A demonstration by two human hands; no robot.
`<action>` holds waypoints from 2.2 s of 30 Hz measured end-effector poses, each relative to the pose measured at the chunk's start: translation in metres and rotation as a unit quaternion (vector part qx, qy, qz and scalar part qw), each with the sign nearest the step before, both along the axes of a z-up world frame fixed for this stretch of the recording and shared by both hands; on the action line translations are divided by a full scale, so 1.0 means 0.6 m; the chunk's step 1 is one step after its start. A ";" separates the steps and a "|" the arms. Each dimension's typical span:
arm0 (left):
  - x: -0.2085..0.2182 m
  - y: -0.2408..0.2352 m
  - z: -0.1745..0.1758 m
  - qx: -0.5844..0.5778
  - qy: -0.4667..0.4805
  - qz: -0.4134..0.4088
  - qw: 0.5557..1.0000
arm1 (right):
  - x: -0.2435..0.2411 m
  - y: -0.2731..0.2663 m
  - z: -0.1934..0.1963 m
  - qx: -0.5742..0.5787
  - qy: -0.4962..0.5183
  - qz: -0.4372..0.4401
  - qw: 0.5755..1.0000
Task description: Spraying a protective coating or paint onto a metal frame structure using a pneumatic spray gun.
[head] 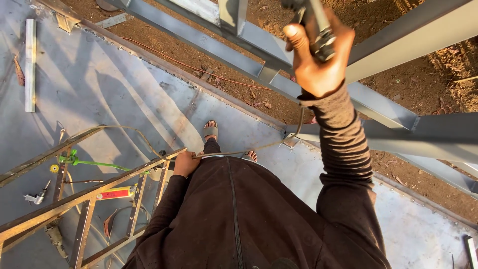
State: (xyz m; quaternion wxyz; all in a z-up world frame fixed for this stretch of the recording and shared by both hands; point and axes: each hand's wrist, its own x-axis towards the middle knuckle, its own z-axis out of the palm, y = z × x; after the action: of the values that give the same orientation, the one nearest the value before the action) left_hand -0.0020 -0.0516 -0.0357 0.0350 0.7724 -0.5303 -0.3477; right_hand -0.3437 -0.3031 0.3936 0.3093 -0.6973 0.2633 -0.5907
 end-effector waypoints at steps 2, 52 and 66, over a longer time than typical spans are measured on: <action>0.002 0.006 -0.011 -0.012 0.000 -0.008 1.000 | -0.005 0.004 -0.025 0.002 0.090 -0.037 0.995; 0.017 -0.036 0.028 0.004 0.045 0.048 0.998 | 0.023 -0.039 0.043 -0.055 -0.150 -0.019 0.987; 0.007 -0.033 0.025 0.010 0.034 0.006 0.999 | -0.015 0.034 0.022 0.054 0.008 -0.033 0.998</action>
State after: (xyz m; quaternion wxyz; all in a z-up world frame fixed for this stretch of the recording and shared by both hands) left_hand 0.0023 -0.0714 -0.0206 0.0467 0.7637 -0.5208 -0.3788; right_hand -0.3530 -0.2828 0.4067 0.3247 -0.6748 0.3203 -0.5802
